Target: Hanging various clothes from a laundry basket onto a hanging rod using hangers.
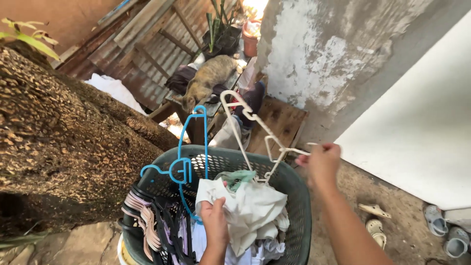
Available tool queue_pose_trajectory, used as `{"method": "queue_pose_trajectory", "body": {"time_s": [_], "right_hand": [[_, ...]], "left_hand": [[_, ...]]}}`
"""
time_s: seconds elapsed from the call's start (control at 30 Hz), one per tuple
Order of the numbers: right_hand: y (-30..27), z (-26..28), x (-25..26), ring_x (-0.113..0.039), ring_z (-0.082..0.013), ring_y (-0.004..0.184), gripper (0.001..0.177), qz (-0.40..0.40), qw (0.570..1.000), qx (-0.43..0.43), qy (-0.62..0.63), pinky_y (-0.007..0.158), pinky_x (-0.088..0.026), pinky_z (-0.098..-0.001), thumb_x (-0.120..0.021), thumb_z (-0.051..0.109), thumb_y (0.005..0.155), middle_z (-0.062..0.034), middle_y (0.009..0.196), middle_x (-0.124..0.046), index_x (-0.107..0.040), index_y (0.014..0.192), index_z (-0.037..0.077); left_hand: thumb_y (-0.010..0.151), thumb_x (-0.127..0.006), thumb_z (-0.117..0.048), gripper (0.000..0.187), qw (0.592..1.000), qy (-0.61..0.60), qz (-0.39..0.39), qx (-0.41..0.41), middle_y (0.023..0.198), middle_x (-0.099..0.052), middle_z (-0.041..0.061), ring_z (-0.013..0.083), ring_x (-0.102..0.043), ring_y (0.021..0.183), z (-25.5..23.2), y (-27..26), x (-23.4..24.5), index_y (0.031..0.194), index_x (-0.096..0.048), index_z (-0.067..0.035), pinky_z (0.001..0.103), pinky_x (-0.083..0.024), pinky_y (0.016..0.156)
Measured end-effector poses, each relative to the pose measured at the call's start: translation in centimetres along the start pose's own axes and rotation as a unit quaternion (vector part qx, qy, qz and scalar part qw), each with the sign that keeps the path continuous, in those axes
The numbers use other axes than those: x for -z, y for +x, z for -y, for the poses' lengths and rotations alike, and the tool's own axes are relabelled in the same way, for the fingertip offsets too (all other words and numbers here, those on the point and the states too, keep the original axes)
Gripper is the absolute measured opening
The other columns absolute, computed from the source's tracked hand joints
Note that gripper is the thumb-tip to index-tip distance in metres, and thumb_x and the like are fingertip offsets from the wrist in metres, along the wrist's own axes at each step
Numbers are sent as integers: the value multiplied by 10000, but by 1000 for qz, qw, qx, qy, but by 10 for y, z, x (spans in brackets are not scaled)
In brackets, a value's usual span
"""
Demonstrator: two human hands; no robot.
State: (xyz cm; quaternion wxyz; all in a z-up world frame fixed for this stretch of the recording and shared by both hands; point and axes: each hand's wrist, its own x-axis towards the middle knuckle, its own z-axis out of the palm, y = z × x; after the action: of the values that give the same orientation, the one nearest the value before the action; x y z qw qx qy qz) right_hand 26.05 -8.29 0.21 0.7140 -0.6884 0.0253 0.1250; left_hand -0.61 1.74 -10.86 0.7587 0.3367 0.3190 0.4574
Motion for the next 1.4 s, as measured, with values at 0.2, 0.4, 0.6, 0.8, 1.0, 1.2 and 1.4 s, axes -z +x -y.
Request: {"method": "queue_pose_trajectory", "body": {"time_s": [0.2,0.4,0.6,0.8,1.0,1.2,1.4], "right_hand": [[-17,43,40,-506,-163,557,267,18,997,57,54,583,-654,-449,-412,-8,953,-144,901,-502,-365,1214,15],[-30,68,84,-560,-168,657,228,49,992,74,91,647,-615,-443,-400,9,962,-88,891,-518,-397,1182,68],[-64,89,125,-531,-147,709,218,128,985,83,84,765,-633,-431,-417,97,1063,-60,886,-513,-494,1266,86],[-74,53,158,-570,-144,779,191,121,985,56,107,821,-616,-466,-416,96,1067,-50,940,-565,-557,1195,89],[-53,-19,164,-637,-243,849,88,12,979,-10,203,823,-617,-507,-441,70,1057,-105,966,-609,-529,1048,80],[-47,-55,198,-689,-353,1039,105,-9,962,-63,266,895,-612,-503,-440,134,1080,-162,1057,-639,-513,1070,59],[-146,44,172,-714,-309,989,376,63,937,-264,220,839,-582,-513,-400,304,1007,-190,1112,-724,-564,1207,31]], "left_hand": [[928,-508,-22,419,999,-18,41,28,1292,-703,124,176,-658,1146,-14,-17,-33,1342,-567,7,306,-489,997],[781,-811,-191,426,887,437,149,27,1041,-762,162,259,-737,912,1,-13,-55,1126,-640,-10,383,-573,816],[808,-795,-235,374,833,513,207,-25,899,-754,222,378,-734,849,-7,-32,-94,1032,-646,24,437,-549,756],[802,-814,-185,335,862,463,204,24,840,-741,155,255,-696,767,15,-31,-73,989,-641,33,388,-561,714],[752,-828,-149,493,872,330,325,157,943,-721,62,136,-664,817,16,-60,-83,1168,-590,-36,299,-565,746],[834,-824,-98,400,910,204,283,225,970,-745,103,156,-674,875,10,-57,-93,1086,-562,70,294,-535,791],[870,-779,-112,279,918,250,300,67,929,-710,77,130,-637,815,-23,-76,-139,1081,-646,14,292,-518,726]]}}
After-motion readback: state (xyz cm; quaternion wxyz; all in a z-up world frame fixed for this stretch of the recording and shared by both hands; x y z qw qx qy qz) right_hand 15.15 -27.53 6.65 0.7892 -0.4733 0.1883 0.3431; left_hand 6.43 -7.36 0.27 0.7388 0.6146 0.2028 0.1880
